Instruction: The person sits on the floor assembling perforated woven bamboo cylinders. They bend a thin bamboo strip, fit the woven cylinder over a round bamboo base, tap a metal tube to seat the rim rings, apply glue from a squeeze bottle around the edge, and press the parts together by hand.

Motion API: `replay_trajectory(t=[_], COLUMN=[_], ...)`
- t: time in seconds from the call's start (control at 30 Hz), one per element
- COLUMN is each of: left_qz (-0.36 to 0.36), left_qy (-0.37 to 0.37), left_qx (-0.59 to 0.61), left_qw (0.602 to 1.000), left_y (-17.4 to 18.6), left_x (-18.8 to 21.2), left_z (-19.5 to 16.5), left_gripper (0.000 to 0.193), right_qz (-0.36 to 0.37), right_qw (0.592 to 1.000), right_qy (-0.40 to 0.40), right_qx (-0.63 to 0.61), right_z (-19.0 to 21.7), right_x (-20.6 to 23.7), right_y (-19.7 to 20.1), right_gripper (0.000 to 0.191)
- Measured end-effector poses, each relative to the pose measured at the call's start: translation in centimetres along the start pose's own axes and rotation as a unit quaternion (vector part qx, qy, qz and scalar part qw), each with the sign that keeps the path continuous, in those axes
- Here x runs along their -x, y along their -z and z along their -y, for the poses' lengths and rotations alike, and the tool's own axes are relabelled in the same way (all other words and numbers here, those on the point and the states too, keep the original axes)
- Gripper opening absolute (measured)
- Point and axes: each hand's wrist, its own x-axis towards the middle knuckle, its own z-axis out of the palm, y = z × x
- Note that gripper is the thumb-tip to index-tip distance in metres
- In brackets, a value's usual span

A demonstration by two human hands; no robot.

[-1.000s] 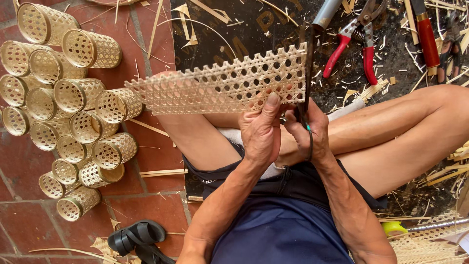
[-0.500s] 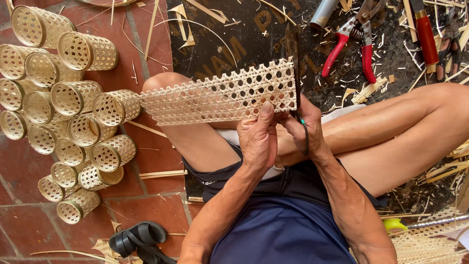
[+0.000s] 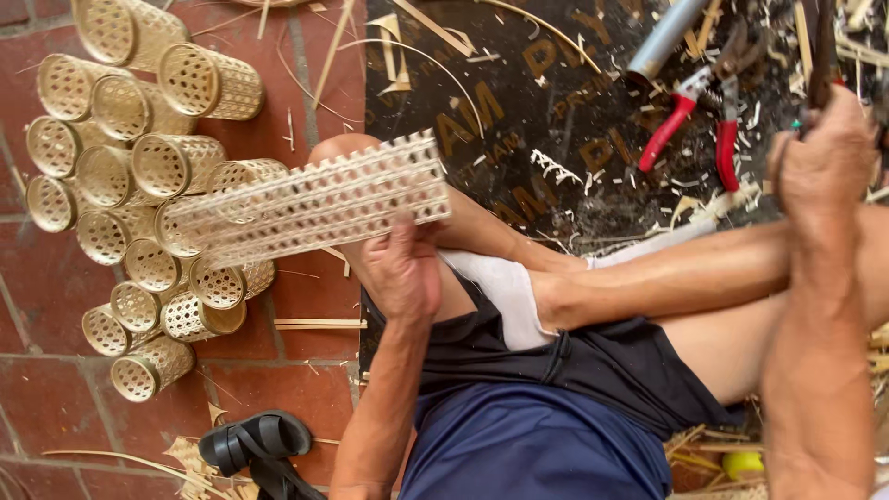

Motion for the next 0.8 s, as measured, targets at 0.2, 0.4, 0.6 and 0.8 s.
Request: replay_trajectory(t=[0.2,0.4,0.6,0.8], left_qz=[-0.038,-0.052,-0.016,-0.014], left_qy=[-0.059,-0.033,-0.044,-0.049], left_qx=[-0.034,-0.035,-0.038,-0.029], left_qw=[0.997,0.997,0.998,0.998], left_y=[5.4,7.3,7.1,6.9], left_x=[-1.4,-2.0,-3.0,-3.4], left_z=[-3.0,-2.4,-2.0,-3.2], left_gripper=[0.018,0.016,0.015,0.018], right_qz=[0.068,0.064,0.096,0.208], right_qw=[0.983,0.963,0.972,0.956], right_qy=[-0.043,0.012,0.178,0.149], right_qx=[0.164,0.262,0.121,0.140], right_z=[-4.6,2.4,16.0,20.9], right_x=[-1.1,-4.3,-10.9,-14.6], right_y=[-1.8,-3.6,-13.8,-15.8], right_gripper=[0.055,0.034,0.017,0.015])
